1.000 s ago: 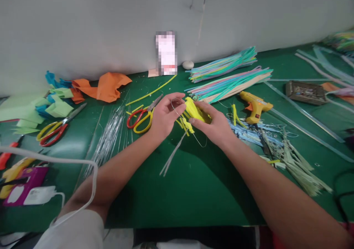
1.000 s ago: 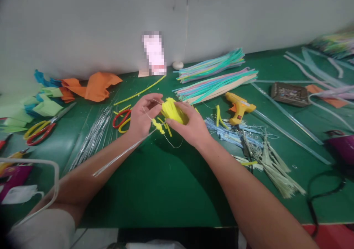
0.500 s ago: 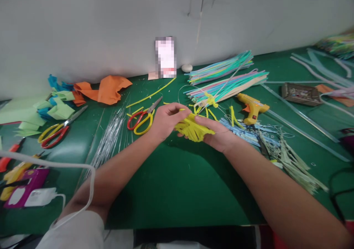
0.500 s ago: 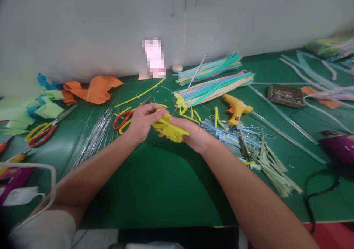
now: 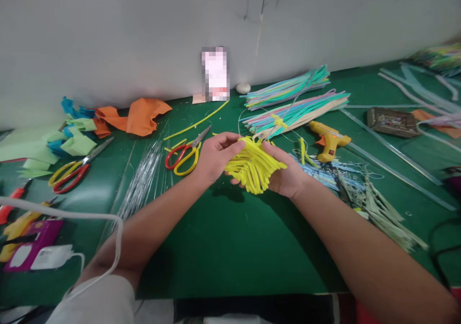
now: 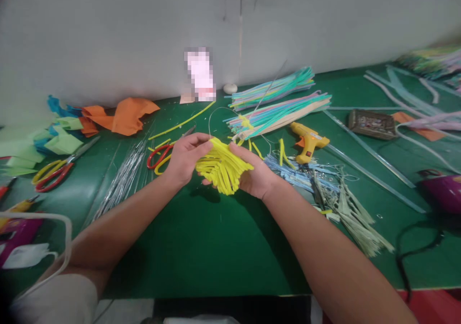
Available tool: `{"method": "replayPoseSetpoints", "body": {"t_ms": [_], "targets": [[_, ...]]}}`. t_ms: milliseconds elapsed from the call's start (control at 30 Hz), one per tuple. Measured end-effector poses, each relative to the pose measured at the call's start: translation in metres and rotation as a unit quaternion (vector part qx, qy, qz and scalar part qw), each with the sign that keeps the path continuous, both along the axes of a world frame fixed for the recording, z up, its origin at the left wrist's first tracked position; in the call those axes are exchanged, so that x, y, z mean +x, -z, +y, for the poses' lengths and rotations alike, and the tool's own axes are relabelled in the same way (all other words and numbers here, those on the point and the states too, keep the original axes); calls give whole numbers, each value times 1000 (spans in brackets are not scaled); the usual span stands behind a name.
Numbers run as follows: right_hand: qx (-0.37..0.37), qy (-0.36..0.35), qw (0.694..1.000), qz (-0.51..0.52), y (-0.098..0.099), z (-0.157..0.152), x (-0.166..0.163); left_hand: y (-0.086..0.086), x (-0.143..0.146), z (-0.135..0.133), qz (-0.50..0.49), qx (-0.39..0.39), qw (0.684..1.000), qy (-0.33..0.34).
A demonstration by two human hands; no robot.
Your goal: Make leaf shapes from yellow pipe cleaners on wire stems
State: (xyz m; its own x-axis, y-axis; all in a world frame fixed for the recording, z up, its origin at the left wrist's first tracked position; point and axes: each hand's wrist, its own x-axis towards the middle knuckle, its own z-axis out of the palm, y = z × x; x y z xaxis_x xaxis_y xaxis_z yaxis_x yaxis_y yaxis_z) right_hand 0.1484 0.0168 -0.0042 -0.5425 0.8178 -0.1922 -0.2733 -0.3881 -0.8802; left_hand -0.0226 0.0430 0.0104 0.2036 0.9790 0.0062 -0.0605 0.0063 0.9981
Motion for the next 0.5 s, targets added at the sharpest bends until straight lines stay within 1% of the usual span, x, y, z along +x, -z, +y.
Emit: {"method": "replayPoseSetpoints", "body": {"t_ms": [133,200,267,333,400,467,500], "targets": [[17,42,998,-44,4,1,1,5,1,4,-18,0,999,-26],[13,82,995,-60,6,4,1,7,0,8,-28,-2,998,-49],[4,137,988,-63,9,9,0,9,-1,11,-35,6,996,-76],[0,187,982,-40,13,12,-2,11,-3,14,-41,21,994,-103],[-7,269,963,-12,16,14,-4,13,-3,16,-57,32,990,-127],[-13,325,946,2,17,12,-7,15,-3,17,-75,34,987,-138],[-4,344,939,0,16,10,-8,15,-3,17,-79,35,986,-140]]}}
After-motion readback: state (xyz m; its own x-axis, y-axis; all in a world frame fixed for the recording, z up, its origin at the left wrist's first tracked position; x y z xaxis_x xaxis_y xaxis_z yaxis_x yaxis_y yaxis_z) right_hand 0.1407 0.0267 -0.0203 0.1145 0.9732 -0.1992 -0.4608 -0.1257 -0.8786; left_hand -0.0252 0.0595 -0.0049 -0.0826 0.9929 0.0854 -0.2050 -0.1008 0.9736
